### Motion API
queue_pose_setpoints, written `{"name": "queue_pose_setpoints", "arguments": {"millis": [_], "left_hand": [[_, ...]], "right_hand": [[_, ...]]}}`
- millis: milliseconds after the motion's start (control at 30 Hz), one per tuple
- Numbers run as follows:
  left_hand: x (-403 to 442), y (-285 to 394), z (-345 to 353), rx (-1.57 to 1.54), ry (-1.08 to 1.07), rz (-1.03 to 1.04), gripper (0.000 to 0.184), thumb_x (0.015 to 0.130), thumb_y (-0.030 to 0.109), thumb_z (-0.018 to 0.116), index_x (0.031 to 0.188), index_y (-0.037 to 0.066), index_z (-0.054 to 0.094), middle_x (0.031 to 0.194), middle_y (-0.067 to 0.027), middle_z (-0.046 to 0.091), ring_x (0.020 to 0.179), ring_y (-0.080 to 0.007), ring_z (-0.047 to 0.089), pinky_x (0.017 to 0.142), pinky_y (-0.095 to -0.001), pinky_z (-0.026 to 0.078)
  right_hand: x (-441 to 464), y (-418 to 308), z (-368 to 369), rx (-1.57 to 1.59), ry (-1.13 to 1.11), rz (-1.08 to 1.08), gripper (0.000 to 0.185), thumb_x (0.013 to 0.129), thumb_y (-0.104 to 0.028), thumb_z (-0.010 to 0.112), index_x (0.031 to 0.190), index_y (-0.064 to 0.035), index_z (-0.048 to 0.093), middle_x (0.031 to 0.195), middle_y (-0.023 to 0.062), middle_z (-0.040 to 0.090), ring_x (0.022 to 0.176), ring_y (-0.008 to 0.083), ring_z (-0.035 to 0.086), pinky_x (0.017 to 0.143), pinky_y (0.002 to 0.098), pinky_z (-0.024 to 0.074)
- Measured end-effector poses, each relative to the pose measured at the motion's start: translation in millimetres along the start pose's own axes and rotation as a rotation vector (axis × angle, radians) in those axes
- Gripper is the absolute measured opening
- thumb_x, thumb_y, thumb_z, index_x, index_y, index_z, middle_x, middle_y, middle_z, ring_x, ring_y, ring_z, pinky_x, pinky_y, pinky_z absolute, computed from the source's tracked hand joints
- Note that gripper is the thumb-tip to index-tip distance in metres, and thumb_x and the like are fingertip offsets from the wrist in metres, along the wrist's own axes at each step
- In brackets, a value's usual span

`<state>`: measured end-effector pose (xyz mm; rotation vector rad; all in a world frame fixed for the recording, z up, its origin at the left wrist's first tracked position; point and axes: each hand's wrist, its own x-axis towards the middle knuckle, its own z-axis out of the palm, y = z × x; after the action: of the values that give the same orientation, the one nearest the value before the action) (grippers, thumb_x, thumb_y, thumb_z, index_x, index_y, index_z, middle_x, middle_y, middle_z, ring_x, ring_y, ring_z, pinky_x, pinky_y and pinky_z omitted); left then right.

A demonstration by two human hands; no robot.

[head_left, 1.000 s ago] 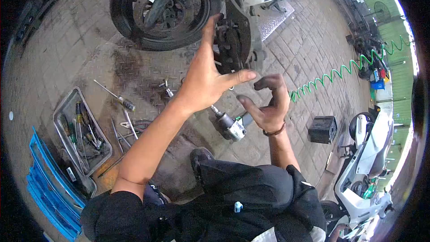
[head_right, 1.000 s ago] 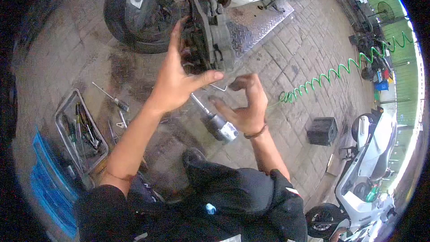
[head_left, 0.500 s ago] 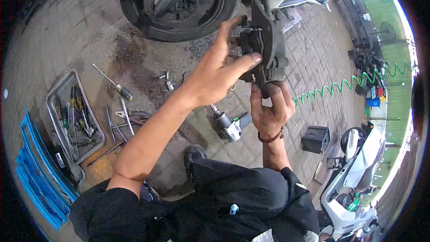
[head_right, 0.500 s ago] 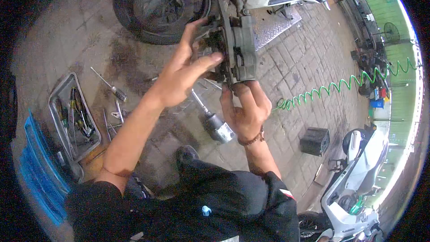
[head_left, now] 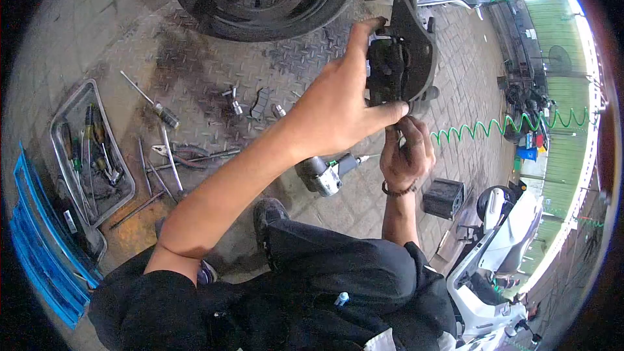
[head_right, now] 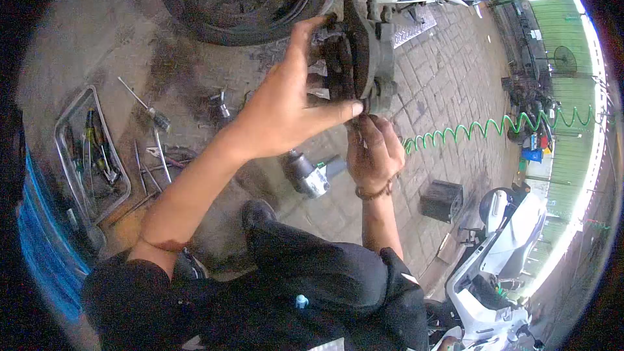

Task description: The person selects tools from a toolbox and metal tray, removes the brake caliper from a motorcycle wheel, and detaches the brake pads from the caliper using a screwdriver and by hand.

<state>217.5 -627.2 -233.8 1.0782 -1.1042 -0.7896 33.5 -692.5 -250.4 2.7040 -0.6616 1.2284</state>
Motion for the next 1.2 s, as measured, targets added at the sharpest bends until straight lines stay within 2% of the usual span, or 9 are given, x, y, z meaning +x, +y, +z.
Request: {"name": "queue_pose_setpoints", "arguments": {"millis": [233,567,633,700,733,800,833,1000,1200], "left_hand": [[-1,1,1,0.057,0.028,0.030,0.091,0.075,0.023,0.078,0.140,0.001,0.019,0.122,-0.0248,0.054,0.114,-0.0323,0.056,0.098,-0.0391,0.043],[-2,8,2,0.076,0.034,0.067,0.102,0.069,0.030,0.083,0.140,-0.002,0.017,0.120,-0.0257,0.055,0.112,-0.0335,0.058,0.097,-0.0391,0.043],[-1,8,4,0.092,0.045,0.069,0.105,0.067,0.032,0.084,0.140,-0.004,0.016,0.120,-0.0271,0.055,0.111,-0.0348,0.058,0.097,-0.0392,0.044],[-3,5,12,0.119,0.073,0.052,0.109,0.066,0.035,0.083,0.138,-0.008,0.014,0.118,-0.0318,0.053,0.108,-0.0411,0.057,0.096,-0.0407,0.044],[-5,4,15,0.136,0.080,0.022,0.111,0.066,0.036,0.083,0.138,-0.009,0.013,0.118,-0.0342,0.052,0.107,-0.0442,0.057,0.096,-0.0414,0.044],[-7,1,28,0.147,0.125,0.012,0.112,0.065,0.032,0.083,0.137,-0.011,0.009,0.116,-0.0380,0.050,0.108,-0.0484,0.054,0.098,-0.0426,0.042],[-6,-5,28,0.144,0.173,0.075,0.112,0.064,0.028,0.083,0.137,-0.011,0.007,0.115,-0.0391,0.050,0.109,-0.0498,0.053,0.100,-0.0430,0.040],[-1,-2,22,0.005,0.175,0.068,0.120,0.056,0.016,0.083,0.136,-0.017,0.000,0.121,-0.0419,0.042,0.115,-0.0479,0.048,0.102,-0.0405,0.039],[-1,-4,22,-0.001,0.129,0.067,0.126,0.054,0.016,0.084,0.137,-0.020,-0.003,0.124,-0.0426,0.040,0.117,-0.0473,0.048,0.102,-0.0394,0.040]], "right_hand": [[-5,2,16,0.007,0.152,-0.057,0.012,0.078,-0.001,0.067,0.090,-0.0001,0.062,0.078,0.0159,0.065,0.062,0.0273,0.063,0.056,0.0321,0.0491],[-3,-6,2,0.062,-0.037,0.129,0.015,0.074,0.000,0.073,0.084,-0.0014,0.063,0.083,0.0158,0.066,0.070,0.0306,0.067,0.059,0.0330,0.0519],[-2,1,4,-0.003,0.090,-0.011,0.016,0.077,-0.008,0.074,0.085,0.0016,0.062,0.075,0.0141,0.065,0.061,0.0253,0.062,0.053,0.0298,0.0455],[-26,24,1,-0.189,0.101,-0.054,0.032,0.078,-0.009,0.072,0.106,0.0030,0.066,0.091,0.0178,0.070,0.076,0.0243,0.068,0.067,0.0325,0.0511],[-41,46,2,-0.150,0.103,-0.068,0.037,0.077,-0.009,0.073,0.111,0.0047,0.064,0.100,0.0162,0.069,0.084,0.0220,0.068,0.075,0.0321,0.0523],[-42,43,3,0.804,0.234,0.372,0.031,0.081,0.009,0.064,0.112,0.0094,0.061,0.109,0.0170,0.066,0.095,0.0246,0.065,0.083,0.0330,0.0533],[-36,41,-2,0.038,0.052,0.170,0.033,0.081,0.014,0.061,0.113,0.0101,0.060,0.110,0.0188,0.065,0.095,0.0252,0.065,0.085,0.0340,0.0529],[-29,45,1,0.156,0.079,0.090,0.028,0.083,0.006,0.066,0.110,0.0084,0.060,0.100,0.0145,0.067,0.090,0.0193,0.064,0.080,0.0315,0.0523],[-46,34,6,0.386,0.033,0.348,0.022,0.089,-0.005,0.063,0.107,0.0058,0.060,0.094,0.0084,0.065,0.084,0.0149,0.058,0.075,0.0271,0.0480]]}}
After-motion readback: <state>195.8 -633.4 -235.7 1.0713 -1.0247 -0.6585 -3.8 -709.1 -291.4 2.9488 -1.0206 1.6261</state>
